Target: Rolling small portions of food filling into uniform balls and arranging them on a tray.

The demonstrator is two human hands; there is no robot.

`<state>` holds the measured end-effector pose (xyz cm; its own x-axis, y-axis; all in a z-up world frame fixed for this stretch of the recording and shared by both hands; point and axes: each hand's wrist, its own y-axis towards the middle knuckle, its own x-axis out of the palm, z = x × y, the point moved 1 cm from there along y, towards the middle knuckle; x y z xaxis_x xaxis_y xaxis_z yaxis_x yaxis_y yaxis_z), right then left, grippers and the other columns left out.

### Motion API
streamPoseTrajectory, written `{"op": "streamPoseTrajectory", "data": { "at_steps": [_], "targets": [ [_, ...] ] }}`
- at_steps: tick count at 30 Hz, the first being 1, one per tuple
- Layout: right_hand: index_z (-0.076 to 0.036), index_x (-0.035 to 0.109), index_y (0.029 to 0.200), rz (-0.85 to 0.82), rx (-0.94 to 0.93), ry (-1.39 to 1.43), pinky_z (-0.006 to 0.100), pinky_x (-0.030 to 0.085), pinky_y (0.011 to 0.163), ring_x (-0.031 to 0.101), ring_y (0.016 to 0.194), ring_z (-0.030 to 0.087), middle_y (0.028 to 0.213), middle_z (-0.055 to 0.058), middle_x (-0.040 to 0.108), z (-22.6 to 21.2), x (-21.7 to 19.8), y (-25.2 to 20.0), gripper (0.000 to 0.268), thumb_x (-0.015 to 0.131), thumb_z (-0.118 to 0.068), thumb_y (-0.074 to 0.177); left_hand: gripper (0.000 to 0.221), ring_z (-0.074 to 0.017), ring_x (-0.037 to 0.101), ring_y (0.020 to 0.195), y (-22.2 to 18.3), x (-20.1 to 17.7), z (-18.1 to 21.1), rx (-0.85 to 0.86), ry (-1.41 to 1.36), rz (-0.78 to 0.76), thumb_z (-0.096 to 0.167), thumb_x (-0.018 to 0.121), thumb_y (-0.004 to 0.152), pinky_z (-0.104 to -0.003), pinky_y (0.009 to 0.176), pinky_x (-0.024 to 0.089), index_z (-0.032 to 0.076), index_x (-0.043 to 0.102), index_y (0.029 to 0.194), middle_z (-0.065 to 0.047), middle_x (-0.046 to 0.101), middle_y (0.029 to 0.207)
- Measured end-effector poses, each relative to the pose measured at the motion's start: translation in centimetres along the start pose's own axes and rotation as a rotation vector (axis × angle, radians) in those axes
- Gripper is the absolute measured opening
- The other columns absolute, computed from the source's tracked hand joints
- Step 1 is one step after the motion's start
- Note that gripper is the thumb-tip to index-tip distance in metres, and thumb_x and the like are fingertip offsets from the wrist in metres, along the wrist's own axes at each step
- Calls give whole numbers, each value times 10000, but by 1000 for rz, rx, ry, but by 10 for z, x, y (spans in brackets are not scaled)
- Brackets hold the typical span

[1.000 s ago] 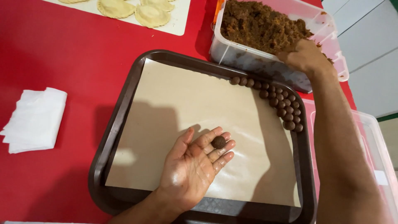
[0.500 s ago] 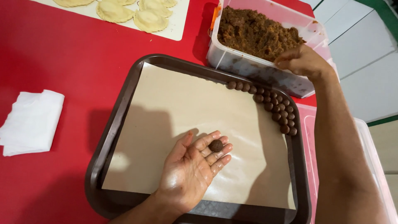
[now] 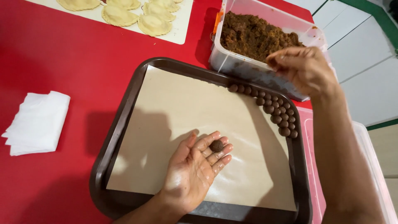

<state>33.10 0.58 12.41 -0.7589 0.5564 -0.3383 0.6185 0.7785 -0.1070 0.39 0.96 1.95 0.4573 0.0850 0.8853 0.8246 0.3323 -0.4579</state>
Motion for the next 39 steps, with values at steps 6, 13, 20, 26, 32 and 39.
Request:
{"op": "streamPoseTrajectory", "data": {
  "at_steps": [6,13,20,26,32,39],
  "targets": [
    [26,741,1101,-356,-221,232,303,617,746,743,878,240,1072,179,774,23,58,-87,198,612,66,956,530,-336,606,1241,2,-4,-3,14,-1,-43,483,471,980,-432,1092,434,38,609,1232,-170,644,1235],
    [0,756,1094,-280,-499,-14,255,636,815,754,878,164,996,123,791,39,106,-165,171,688,-6,936,562,-320,572,1263,-11,8,-6,54,9,-29,413,483,932,-460,1181,390,1,545,1309,-182,589,1265],
    [-43,649,1027,-167,-793,-290,256,623,670,662,855,168,959,72,684,42,126,-195,91,631,14,958,474,-230,582,1099,-11,-3,-18,113,43,-87,332,587,902,-378,1075,445,2,577,1242,-94,587,1082],
    [-86,742,1116,-113,-788,-229,348,593,927,610,1159,212,1197,101,670,51,109,-199,195,697,-153,938,401,-302,627,1083,-9,-8,-24,119,10,-115,360,578,981,-440,999,504,7,614,1168,-171,642,1146],
    [9,695,1088,7,-904,-265,353,538,954,654,1087,263,1028,111,677,13,111,-202,139,673,-57,968,294,-339,720,1048,0,-10,-27,60,-125,-252,323,692,928,-548,1078,523,44,692,836,-170,745,959],
    [-192,438,1559,-65,-989,-898,595,70,1256,246,1595,395,1693,218,235,13,156,-175,612,531,-435,1005,244,-68,733,889,3,-23,-31,-64,-483,-483,219,540,1086,-244,962,550,92,711,966,22,765,904]
  ]
}}
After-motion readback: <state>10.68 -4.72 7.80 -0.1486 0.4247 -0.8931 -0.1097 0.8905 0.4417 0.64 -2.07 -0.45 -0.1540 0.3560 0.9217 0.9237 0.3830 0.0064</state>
